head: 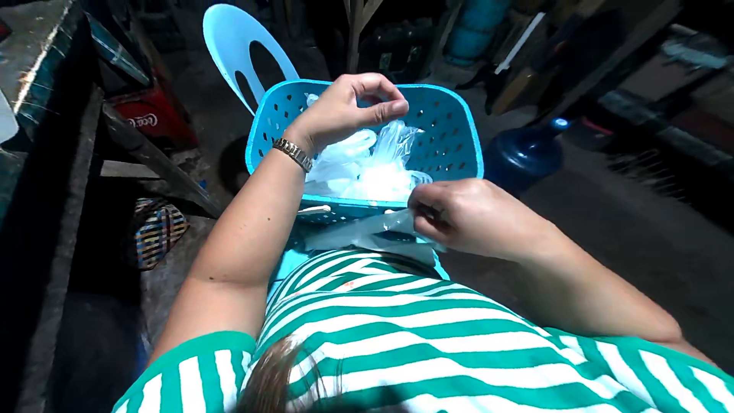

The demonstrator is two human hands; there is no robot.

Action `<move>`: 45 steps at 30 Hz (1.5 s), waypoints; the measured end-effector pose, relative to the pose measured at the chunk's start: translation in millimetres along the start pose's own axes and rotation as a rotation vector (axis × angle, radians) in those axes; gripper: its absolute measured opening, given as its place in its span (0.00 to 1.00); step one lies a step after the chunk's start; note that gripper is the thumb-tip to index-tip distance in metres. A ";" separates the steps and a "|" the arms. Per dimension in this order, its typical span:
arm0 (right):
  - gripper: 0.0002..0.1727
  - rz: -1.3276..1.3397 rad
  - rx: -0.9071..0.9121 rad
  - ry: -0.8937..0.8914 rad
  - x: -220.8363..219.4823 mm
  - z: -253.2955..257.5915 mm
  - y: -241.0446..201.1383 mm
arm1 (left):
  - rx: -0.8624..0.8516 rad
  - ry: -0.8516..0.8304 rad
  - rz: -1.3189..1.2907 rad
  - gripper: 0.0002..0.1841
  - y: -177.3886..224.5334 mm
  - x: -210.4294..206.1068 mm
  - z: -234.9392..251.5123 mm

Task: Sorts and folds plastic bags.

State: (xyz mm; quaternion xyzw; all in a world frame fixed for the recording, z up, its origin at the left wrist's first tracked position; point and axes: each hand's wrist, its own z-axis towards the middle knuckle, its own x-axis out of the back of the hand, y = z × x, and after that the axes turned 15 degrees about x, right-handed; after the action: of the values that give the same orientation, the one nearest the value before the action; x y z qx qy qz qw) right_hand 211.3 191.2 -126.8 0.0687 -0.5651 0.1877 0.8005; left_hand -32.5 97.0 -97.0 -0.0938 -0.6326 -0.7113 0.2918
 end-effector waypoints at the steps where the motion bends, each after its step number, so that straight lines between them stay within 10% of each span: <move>1: 0.07 0.018 -0.008 0.025 4.9 8.0 2.4 | -0.011 -0.103 -0.086 0.16 0.3 -2.2 -1.6; 7: 0.11 0.150 -0.090 0.182 36.4 62.4 35.0 | 0.024 -0.452 -0.327 0.24 0.2 -11.3 -8.7; 16: 0.27 0.393 -0.319 0.302 64.1 105.4 79.5 | 0.250 0.291 -0.558 0.07 5.7 -1.0 -1.1; 20: 0.11 0.294 -0.265 0.457 37.8 114.3 97.3 | 0.248 0.437 -0.635 0.04 4.2 0.1 1.0; 28: 0.08 0.410 -0.276 0.604 3.1 111.7 96.4 | 0.219 0.387 -0.586 0.24 4.4 -9.2 -0.3; 35: 0.12 0.347 -0.381 0.600 0.4 108.5 99.1 | 0.291 0.349 -0.545 0.03 4.3 -11.4 -0.2; 41: 0.12 1.219 -0.478 0.997 7.7 107.5 98.2 | 0.297 0.008 -0.551 0.07 10.4 -6.5 -10.7; 45: 0.22 1.419 -0.240 0.575 7.4 92.9 95.7 | 0.186 0.083 -0.897 0.12 5.4 -2.8 -7.3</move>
State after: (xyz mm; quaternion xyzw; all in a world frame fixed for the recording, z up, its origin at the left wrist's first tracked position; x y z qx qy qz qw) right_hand 95.6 251.0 -97.0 -0.4483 -0.2604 0.6036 0.6057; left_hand -25.6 90.6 -95.2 0.2444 -0.6596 -0.7106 -0.0128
